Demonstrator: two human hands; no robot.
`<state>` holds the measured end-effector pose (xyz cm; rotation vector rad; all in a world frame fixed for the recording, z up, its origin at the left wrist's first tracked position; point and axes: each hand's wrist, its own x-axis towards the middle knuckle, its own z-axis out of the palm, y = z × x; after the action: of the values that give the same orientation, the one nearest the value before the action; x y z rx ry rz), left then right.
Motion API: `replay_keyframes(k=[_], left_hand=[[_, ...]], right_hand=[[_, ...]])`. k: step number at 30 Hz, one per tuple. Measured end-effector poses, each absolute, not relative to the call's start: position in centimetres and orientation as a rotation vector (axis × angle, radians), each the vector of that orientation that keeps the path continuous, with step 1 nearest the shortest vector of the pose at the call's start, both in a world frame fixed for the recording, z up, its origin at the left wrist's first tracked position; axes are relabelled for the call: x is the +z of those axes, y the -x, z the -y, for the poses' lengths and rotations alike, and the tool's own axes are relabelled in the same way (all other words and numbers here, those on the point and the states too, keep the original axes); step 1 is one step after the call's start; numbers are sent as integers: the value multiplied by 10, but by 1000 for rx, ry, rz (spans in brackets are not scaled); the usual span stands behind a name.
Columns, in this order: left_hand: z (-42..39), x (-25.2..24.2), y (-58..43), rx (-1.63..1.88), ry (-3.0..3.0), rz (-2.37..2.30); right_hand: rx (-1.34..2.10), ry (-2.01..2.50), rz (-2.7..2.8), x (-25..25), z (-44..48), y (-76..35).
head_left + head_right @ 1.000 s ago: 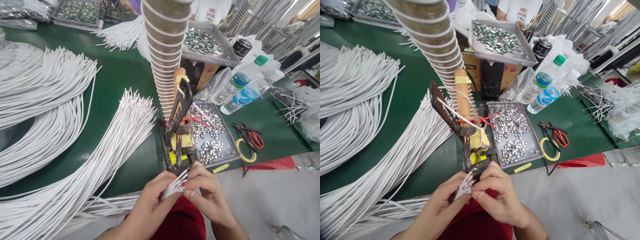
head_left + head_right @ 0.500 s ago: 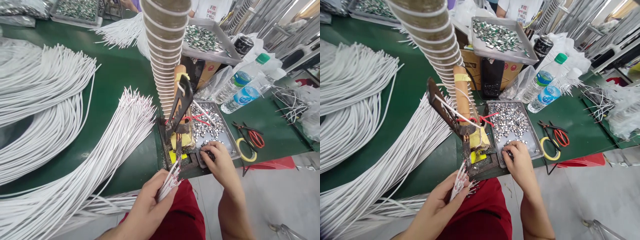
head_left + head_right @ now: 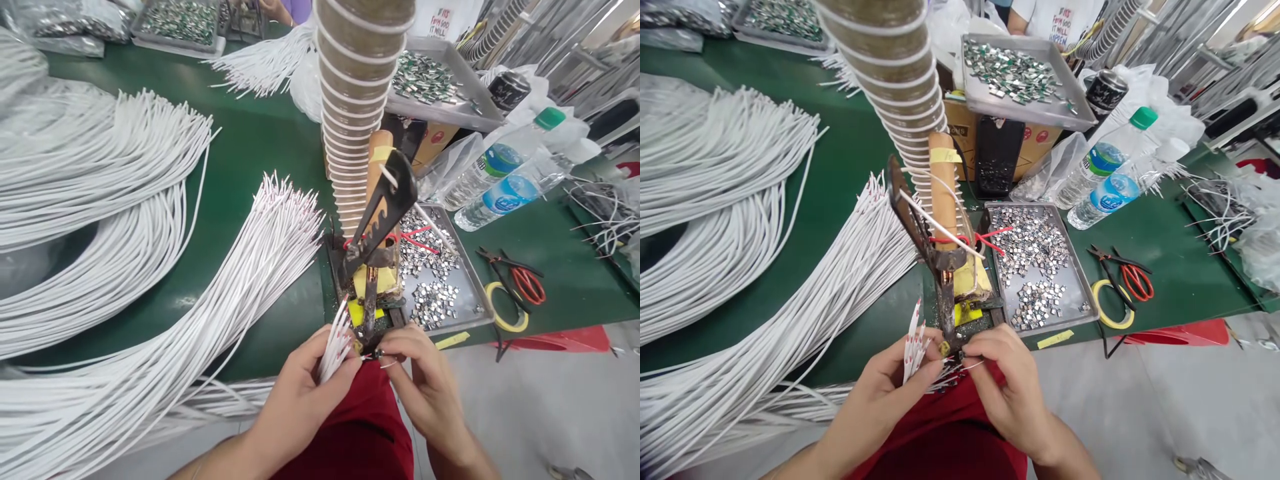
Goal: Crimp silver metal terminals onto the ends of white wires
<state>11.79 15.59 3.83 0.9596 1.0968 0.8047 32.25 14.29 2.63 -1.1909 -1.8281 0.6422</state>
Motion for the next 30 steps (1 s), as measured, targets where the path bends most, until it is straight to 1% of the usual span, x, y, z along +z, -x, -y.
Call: replay_keyframes(k=[6,20,30], left_hand=[[-154,34,-120,804,-856,-1026],[-164,34,-119,858,-819,-1046],[-167,37,-118,885,-797,-1016]], right_hand=[[607,1167,1842,30,-144,-316],[261,1193,1880,20,-138,-310],[214,1186,1861,21,-141,-307]])
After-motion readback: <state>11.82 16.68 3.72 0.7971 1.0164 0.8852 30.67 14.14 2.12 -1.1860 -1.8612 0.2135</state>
